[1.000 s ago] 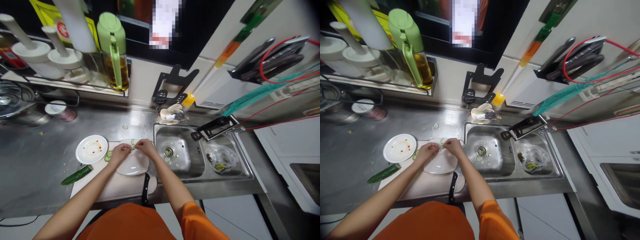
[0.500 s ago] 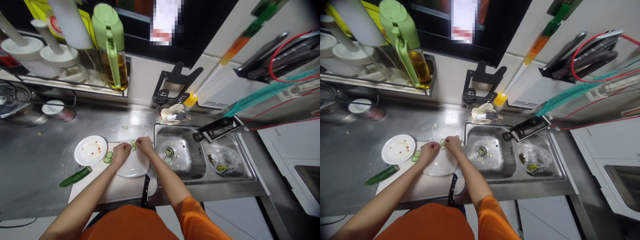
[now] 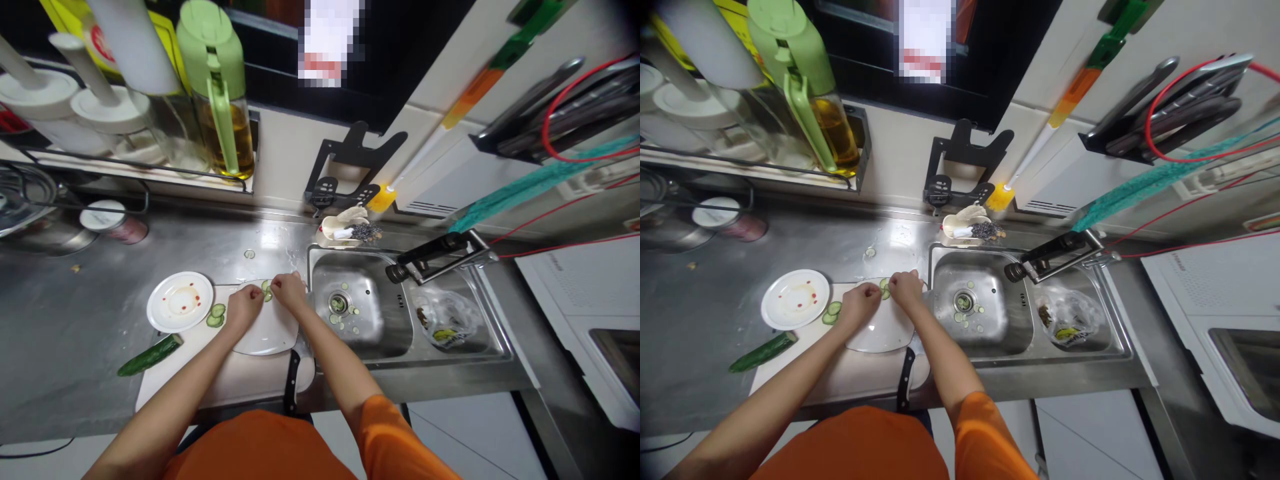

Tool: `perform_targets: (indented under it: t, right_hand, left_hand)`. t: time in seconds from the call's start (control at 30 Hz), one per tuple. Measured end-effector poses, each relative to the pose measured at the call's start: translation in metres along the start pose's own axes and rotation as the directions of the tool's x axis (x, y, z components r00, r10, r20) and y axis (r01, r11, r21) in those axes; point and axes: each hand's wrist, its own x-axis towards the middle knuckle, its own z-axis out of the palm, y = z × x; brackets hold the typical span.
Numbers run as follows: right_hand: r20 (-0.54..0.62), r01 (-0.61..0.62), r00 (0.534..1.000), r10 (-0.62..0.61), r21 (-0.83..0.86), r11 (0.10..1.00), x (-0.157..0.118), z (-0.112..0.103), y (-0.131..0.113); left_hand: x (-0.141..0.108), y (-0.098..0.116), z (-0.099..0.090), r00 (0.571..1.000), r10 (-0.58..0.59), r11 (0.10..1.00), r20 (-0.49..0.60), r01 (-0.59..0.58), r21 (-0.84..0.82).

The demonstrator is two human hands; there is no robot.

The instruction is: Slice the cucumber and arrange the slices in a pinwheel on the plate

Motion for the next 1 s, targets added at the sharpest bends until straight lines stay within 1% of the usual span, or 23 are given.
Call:
perform_targets:
  t: [0.13, 0.37, 0.53, 0.67, 0.83, 0.93, 1.0]
  right_hand:
    - [-0.016, 0.021, 1.0, -0.021, -0.039, 0.999, -0.002, 0.002, -0.002]
    - [-0.074, 0.065, 0.995, -0.073, -0.101, 0.993, -0.006, 0.009, 0.0]
    - [-0.138, 0.075, 0.986, -0.093, -0.127, 0.989, -0.008, 0.014, 0.002]
    - [-0.141, 0.078, 0.985, -0.101, -0.161, 0.984, -0.009, 0.016, 0.002]
    - [-0.129, 0.093, 0.985, -0.117, -0.178, 0.98, -0.011, 0.015, 0.002]
    - [-0.135, 0.087, 0.985, -0.108, -0.155, 0.984, -0.014, 0.011, 0.003]
    - [-0.137, 0.071, 0.986, -0.091, -0.14, 0.988, -0.018, 0.008, 0.005]
  left_hand:
    - [0.001, -0.001, 0.003, 0.999, 0.012, 1.0, -0.035, -0.011, 0.02]
    - [0.0, 0.0, 0.005, 0.997, 0.054, 0.997, -0.06, -0.051, 0.05]
    - [0.002, -0.006, 0.01, 0.98, 0.156, 0.986, -0.119, -0.147, 0.083]
    - [0.004, -0.011, 0.013, 0.975, 0.206, 0.974, -0.089, -0.195, 0.115]
    - [0.005, -0.009, 0.012, 0.98, 0.193, 0.974, -0.042, -0.186, 0.133]
    - [0.003, -0.007, 0.006, 0.981, 0.19, 0.975, -0.03, -0.186, 0.119]
    - [0.001, -0.008, -0.003, 0.982, 0.185, 0.978, -0.024, -0.181, 0.105]
